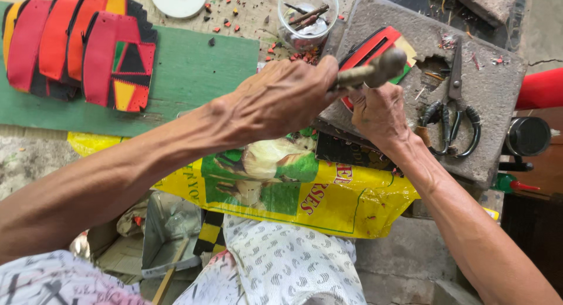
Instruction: The person uses a hammer and a metal punch to create holes along the edges of a multicolored leather piece. They repeatedly position the punch and strike it to form a pattern of holes, then set the finished piece aside with others.
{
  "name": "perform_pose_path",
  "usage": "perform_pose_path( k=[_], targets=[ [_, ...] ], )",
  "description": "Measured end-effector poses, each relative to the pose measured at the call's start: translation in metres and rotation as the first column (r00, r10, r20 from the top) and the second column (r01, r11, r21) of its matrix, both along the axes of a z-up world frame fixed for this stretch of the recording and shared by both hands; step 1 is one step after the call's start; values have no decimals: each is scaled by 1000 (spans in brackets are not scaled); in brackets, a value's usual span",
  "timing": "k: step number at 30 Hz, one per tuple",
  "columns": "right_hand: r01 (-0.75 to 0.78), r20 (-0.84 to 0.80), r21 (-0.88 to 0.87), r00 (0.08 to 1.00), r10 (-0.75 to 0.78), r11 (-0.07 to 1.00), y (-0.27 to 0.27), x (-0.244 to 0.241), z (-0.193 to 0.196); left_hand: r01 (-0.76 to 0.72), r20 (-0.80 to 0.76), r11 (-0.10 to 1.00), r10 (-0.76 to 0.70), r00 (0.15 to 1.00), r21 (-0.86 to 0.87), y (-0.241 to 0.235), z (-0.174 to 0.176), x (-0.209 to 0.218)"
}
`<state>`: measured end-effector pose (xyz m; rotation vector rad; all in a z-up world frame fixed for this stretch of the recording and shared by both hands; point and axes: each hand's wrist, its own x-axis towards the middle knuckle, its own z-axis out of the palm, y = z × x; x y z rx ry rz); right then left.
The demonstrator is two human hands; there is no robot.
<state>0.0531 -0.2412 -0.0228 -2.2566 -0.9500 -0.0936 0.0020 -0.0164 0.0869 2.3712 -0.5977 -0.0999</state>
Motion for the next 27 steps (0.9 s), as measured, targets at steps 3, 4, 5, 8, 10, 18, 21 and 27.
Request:
perform_pose_path(
  k=[3, 4, 5, 8, 10, 18, 21, 27],
  targets=[
    [-35, 37, 64, 999, 32, 997, -1, 3, 0, -15, 40, 998, 17, 999, -53, 2, 9, 6],
    [-34, 38, 56, 999, 32, 998, -1, 2, -1, -22, 64, 992, 30, 997, -124, 2, 12, 4],
    [-34, 38, 48, 999, 32, 998, -1, 1, -2, 6, 258, 976, 52, 965, -216, 3, 15, 3],
    [-19, 35, 27, 999, 18, 999, -1, -1, -2, 45, 445, 880, 195, 874, -473, -2, 22, 0],
    [-29, 51, 38, 998, 27, 999, 0, 0, 1, 37, 384, 844, 205, 900, -535, -5, 23, -1],
    [-28, 38, 17, 999, 28, 999, 0, 1, 0, -39, -129, 993, 53, 990, 107, 25, -8, -5],
    [52, 34, 43, 998, -53, 998, -3, -3, -9, -65, -164, 993, 82, 983, 103, 24, -28, -11],
    [242, -317, 307, 938, -141, 920, -6, 1, -17, -45, -107, 979, 68, 992, 199, 18, -49, -9]
  ],
)
